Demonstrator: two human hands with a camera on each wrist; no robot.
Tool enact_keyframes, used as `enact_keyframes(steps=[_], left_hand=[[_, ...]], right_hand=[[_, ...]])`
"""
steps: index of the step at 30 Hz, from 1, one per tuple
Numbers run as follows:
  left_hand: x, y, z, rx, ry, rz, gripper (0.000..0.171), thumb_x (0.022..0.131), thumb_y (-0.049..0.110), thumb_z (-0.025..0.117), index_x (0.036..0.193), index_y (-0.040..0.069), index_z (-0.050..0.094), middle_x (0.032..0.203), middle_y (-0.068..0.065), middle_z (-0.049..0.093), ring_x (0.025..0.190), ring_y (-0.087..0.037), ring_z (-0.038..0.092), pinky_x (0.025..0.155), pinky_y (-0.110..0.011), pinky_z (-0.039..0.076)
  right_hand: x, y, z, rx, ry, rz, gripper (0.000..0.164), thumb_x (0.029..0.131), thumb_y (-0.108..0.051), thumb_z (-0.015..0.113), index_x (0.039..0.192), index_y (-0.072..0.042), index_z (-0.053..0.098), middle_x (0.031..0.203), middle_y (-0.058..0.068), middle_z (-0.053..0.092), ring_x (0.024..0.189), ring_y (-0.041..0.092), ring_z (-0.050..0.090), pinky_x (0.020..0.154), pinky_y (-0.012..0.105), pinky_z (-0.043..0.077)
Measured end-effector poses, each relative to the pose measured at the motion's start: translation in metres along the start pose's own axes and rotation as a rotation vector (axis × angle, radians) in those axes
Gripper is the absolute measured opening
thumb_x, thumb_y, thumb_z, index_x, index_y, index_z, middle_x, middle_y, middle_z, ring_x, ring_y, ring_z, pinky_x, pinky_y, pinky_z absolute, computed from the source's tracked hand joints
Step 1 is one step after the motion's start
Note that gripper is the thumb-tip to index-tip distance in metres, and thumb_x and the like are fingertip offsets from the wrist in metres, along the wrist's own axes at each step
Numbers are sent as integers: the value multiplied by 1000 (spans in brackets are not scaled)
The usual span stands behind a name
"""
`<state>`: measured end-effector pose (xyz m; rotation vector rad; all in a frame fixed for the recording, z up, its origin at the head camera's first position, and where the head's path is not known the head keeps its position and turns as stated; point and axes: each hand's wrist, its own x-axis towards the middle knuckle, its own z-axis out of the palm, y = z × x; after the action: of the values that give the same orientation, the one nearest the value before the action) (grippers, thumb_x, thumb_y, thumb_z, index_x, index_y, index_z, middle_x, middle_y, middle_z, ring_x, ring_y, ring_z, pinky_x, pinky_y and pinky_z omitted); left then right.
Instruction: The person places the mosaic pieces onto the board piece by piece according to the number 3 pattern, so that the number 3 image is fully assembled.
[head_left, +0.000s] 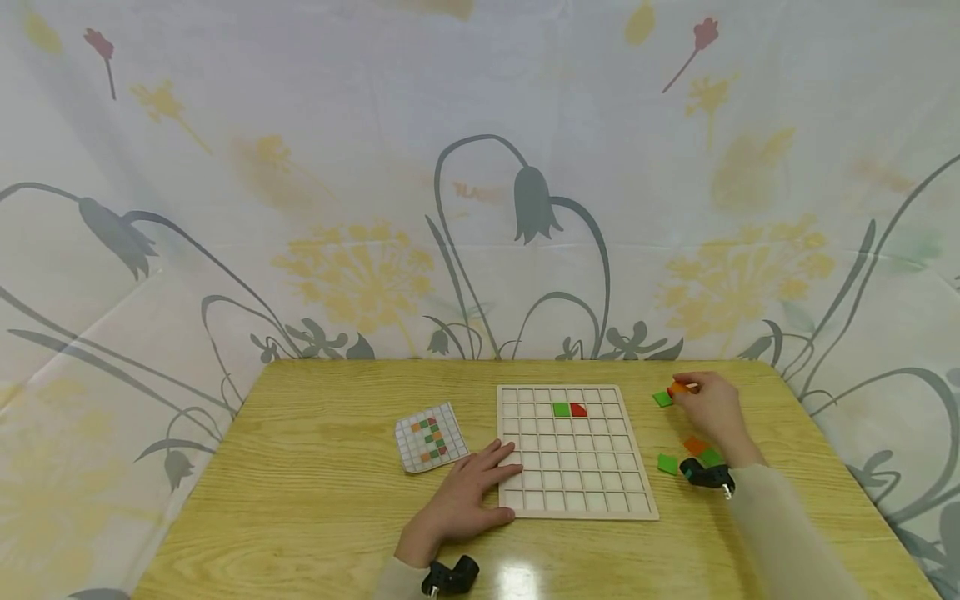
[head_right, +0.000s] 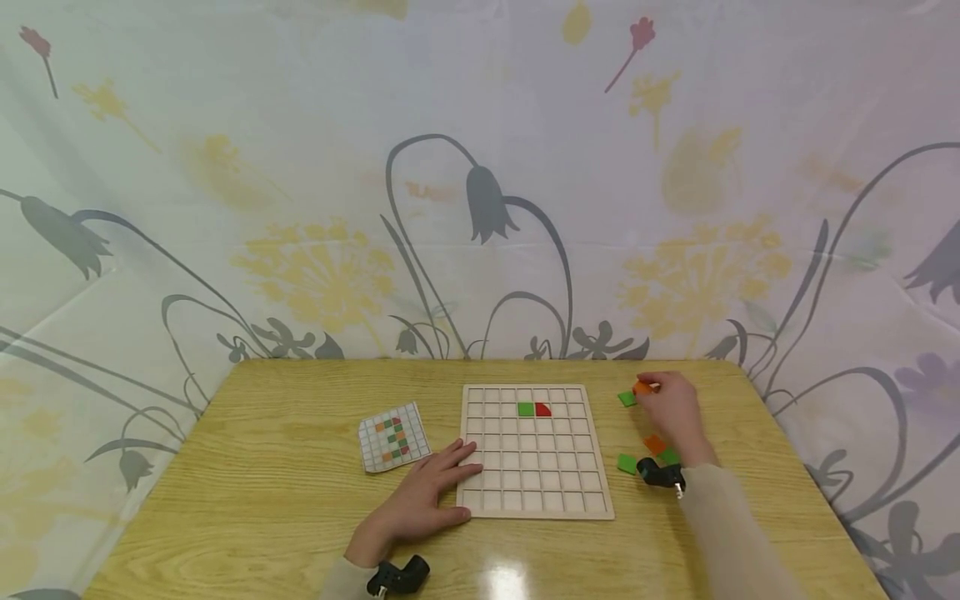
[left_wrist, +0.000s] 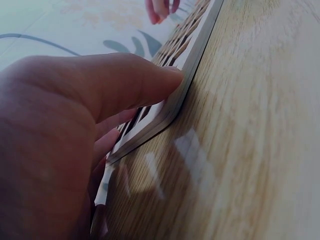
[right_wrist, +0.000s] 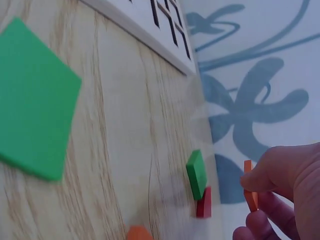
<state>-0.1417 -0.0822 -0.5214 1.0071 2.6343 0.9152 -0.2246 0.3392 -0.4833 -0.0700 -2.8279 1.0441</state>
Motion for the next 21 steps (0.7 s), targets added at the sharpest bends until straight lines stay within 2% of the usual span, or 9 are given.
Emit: enact_keyframes(steps=[4, 8, 11, 16, 21], left_hand=[[0, 0, 0, -5, -5, -8, 62, 92, 39, 66, 148, 21, 50, 163, 2, 27, 151, -19, 16, 116, -55, 18], [-1, 0, 1, -9, -4, -8, 62, 91, 39, 67, 148, 21, 50, 163, 2, 26, 151, -18, 15, 116, -55, 18], [0, -1, 2, -4, 2, -1, 62, 91, 38, 67, 148, 21, 50, 163, 2, 26, 151, -20, 15, 116, -56, 19], [0, -1, 1, 0, 9, 4, 62, 91, 38, 67, 148, 21, 51, 163, 2, 27, 151, -20, 16, 115, -57, 19], [0, -1, 1, -2, 1, 1, 62, 91, 39, 67, 148, 21, 50, 163, 2, 27, 151, -20, 16, 116, -56, 19]], right_hand=[[0, -6, 8, -26, -9, -48, 35, 91, -5, 62, 123, 10, 64, 117, 32, 55, 91, 36, 54, 69, 36, 47], [0, -13, 16, -44, -19, -111, 34, 89, -3, 64, 120, 11, 65, 118, 33, 56, 97, 43, 57, 77, 48, 50], [-1, -20, 21, -50, -24, -147, 33, 89, -3, 65, 119, 10, 67, 117, 33, 57, 100, 45, 57, 80, 53, 50], [-3, -34, 31, -39, -22, -197, 30, 88, -4, 69, 115, 9, 69, 114, 30, 59, 97, 42, 59, 79, 53, 50], [-2, -42, 41, -25, -42, -207, 28, 88, -4, 70, 114, 7, 70, 115, 27, 61, 98, 40, 60, 80, 53, 52]])
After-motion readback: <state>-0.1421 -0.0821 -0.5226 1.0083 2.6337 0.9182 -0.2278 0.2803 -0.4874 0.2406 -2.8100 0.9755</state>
